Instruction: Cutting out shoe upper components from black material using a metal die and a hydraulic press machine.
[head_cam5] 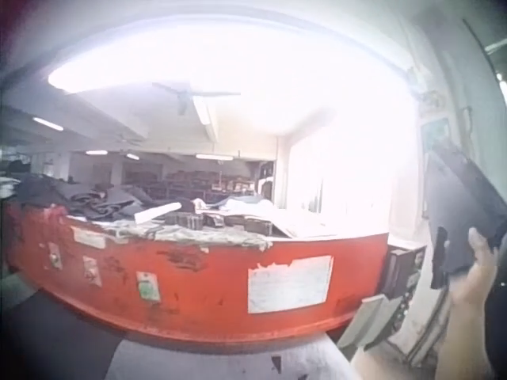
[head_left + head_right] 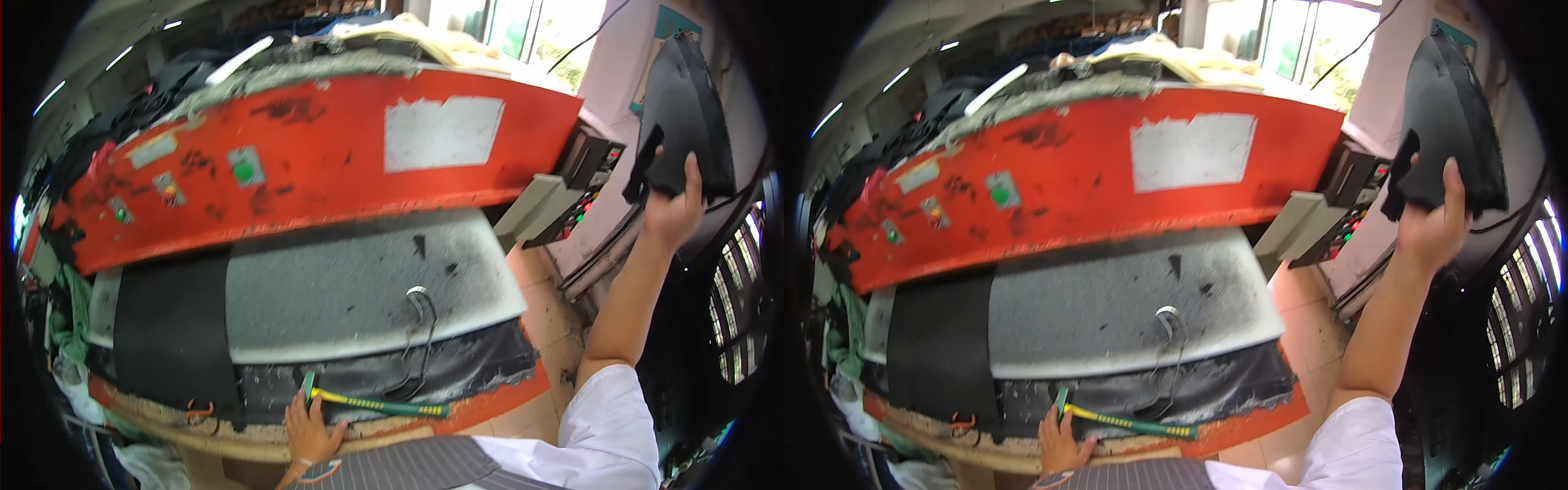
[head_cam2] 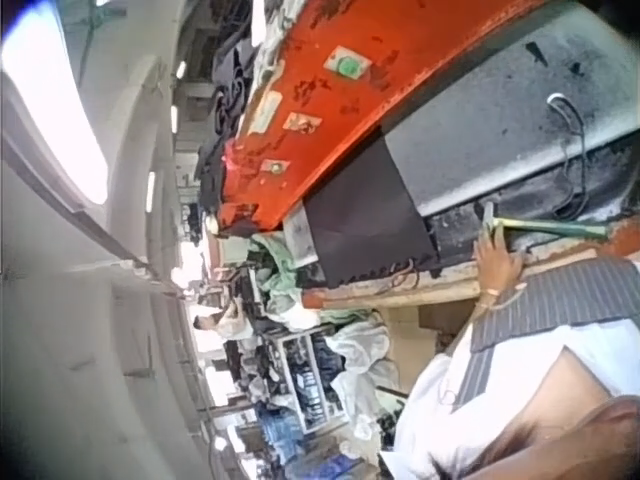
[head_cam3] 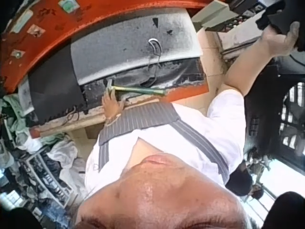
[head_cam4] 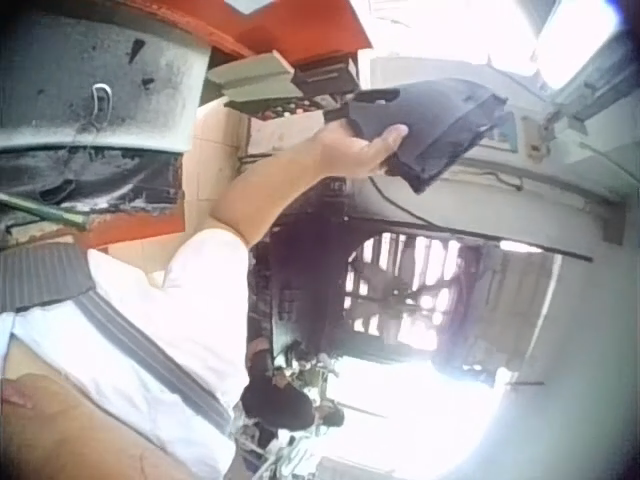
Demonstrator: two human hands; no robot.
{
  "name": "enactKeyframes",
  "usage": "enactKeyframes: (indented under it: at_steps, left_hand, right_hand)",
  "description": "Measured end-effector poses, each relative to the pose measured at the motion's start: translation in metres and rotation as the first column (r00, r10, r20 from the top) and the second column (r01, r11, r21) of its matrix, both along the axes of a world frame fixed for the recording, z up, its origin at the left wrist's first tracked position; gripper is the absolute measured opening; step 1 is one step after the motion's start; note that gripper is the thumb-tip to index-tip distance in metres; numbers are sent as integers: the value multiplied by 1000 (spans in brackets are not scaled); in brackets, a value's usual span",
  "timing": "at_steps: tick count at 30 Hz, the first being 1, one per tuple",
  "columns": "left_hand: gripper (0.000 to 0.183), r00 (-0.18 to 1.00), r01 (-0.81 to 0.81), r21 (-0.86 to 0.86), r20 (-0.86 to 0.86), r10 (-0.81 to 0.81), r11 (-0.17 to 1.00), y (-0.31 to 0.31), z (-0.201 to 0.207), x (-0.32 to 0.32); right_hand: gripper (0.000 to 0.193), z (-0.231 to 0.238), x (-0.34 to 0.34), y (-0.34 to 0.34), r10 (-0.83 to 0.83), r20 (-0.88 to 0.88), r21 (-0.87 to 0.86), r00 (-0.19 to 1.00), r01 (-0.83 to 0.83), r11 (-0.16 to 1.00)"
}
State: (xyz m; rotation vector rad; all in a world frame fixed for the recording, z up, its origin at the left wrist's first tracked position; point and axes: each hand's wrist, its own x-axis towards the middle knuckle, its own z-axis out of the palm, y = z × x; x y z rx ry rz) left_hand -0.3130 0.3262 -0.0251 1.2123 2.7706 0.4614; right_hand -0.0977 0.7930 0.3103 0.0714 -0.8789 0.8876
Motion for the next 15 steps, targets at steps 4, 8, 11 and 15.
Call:
enactKeyframes:
  at_steps: [4, 8, 11, 15]
  left_hand:
    - [75, 999, 7, 69, 37, -9, 998, -17, -37, -8]
    - [77, 996, 47, 135, 75, -57, 990, -20, -48, -6]
    - [78, 991, 89, 292, 70, -115, 952, -34, -69, -14]
    - [70, 953, -76, 554, 285, -103, 829, -58, -75, -29]
  right_hand:
    - [37, -102, -80, -144, -213, 281, 56, 936, 205, 977]
    - [71, -161, -145, -236, -304, 593, 505, 746, -50, 862]
    - [67, -187, -202, -304, -178, 840, 357, 512, -276, 892]
    - [69, -224, -226, -306, -131, 955, 246, 267, -461, 852]
